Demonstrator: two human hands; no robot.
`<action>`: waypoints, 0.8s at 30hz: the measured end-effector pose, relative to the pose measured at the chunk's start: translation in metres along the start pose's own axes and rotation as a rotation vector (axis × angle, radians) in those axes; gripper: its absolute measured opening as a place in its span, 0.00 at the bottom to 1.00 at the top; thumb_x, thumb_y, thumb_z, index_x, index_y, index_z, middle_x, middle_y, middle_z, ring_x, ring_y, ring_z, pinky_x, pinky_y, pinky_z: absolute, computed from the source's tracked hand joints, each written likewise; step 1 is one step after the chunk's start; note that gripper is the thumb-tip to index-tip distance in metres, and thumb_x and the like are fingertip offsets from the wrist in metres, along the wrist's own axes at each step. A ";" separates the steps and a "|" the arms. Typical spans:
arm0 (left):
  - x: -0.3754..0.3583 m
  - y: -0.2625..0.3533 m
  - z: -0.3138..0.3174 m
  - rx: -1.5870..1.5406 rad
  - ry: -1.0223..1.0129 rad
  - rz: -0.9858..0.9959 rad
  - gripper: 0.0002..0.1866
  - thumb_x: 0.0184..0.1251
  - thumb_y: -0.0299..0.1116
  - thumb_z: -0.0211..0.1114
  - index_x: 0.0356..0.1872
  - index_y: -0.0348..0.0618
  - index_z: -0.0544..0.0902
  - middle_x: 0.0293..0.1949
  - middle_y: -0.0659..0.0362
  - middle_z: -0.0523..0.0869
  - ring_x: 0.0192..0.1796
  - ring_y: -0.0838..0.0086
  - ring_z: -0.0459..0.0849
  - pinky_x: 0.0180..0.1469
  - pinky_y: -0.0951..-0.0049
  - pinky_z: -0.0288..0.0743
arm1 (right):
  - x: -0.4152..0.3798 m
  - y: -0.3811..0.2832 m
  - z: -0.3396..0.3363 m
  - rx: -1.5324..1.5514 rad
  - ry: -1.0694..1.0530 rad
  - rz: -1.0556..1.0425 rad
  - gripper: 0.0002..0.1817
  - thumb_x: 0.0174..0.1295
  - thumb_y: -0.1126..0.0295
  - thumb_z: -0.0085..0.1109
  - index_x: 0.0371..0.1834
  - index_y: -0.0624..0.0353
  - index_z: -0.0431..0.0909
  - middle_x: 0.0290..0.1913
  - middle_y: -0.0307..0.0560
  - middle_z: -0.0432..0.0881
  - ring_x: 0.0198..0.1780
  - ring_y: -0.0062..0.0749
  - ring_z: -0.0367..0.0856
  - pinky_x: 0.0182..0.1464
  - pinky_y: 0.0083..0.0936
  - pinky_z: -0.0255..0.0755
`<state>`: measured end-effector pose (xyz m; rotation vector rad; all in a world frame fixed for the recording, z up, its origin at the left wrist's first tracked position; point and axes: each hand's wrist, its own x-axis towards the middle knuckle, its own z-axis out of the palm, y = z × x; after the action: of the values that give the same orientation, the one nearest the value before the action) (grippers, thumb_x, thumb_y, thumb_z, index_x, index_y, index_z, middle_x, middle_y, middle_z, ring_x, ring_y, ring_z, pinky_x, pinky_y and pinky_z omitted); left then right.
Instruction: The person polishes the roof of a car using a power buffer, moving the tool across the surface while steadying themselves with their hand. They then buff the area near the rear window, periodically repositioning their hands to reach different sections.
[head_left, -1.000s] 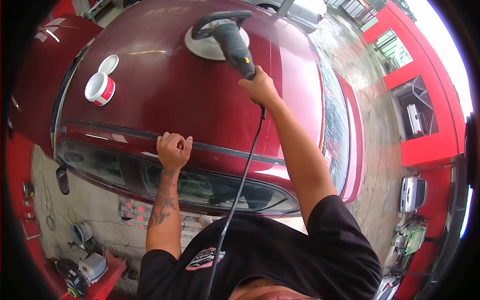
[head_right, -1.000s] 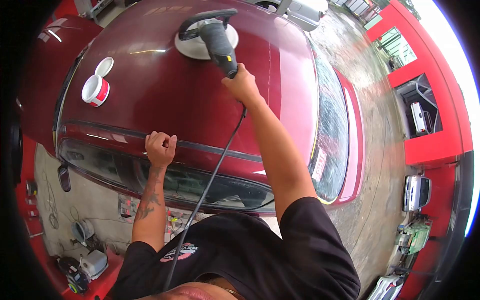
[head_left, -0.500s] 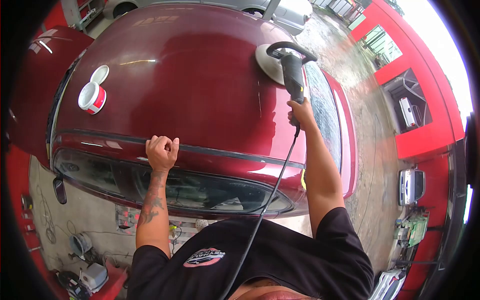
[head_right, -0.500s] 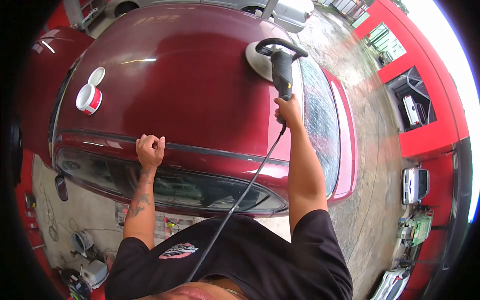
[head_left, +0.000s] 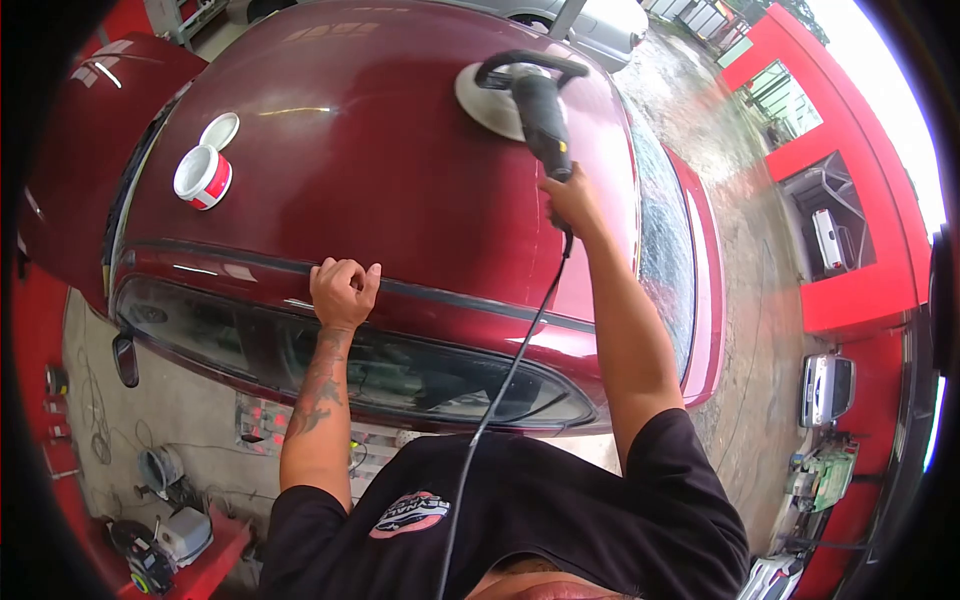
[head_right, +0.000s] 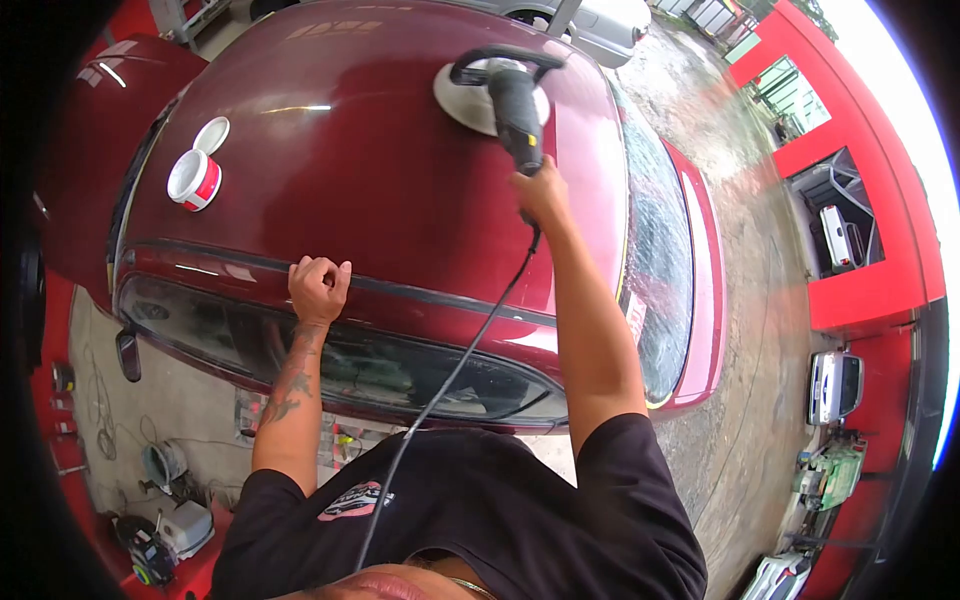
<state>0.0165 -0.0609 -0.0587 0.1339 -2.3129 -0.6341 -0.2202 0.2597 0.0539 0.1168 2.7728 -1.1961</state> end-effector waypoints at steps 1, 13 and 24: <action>0.000 0.000 0.000 0.002 -0.005 -0.002 0.24 0.68 0.47 0.71 0.16 0.52 0.71 0.17 0.67 0.74 0.27 0.67 0.73 0.36 0.62 0.64 | 0.003 -0.007 0.012 -0.051 0.003 -0.064 0.32 0.57 0.60 0.75 0.60 0.66 0.73 0.42 0.65 0.88 0.38 0.52 0.91 0.38 0.45 0.85; 0.000 0.000 -0.002 -0.007 0.024 0.014 0.23 0.66 0.46 0.72 0.16 0.51 0.72 0.18 0.66 0.74 0.27 0.66 0.74 0.36 0.61 0.65 | -0.077 -0.080 0.061 -0.029 -0.233 -0.277 0.34 0.58 0.59 0.73 0.66 0.63 0.73 0.41 0.64 0.88 0.39 0.52 0.91 0.41 0.45 0.83; 0.000 -0.001 0.000 -0.020 0.025 0.008 0.23 0.66 0.45 0.73 0.16 0.52 0.71 0.17 0.67 0.73 0.27 0.67 0.74 0.36 0.61 0.64 | -0.071 0.036 -0.027 0.056 -0.054 0.002 0.29 0.61 0.63 0.72 0.62 0.63 0.72 0.31 0.56 0.85 0.25 0.41 0.86 0.28 0.39 0.80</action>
<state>0.0166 -0.0621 -0.0593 0.1227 -2.2817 -0.6483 -0.1480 0.3021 0.0559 0.0902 2.6937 -1.2570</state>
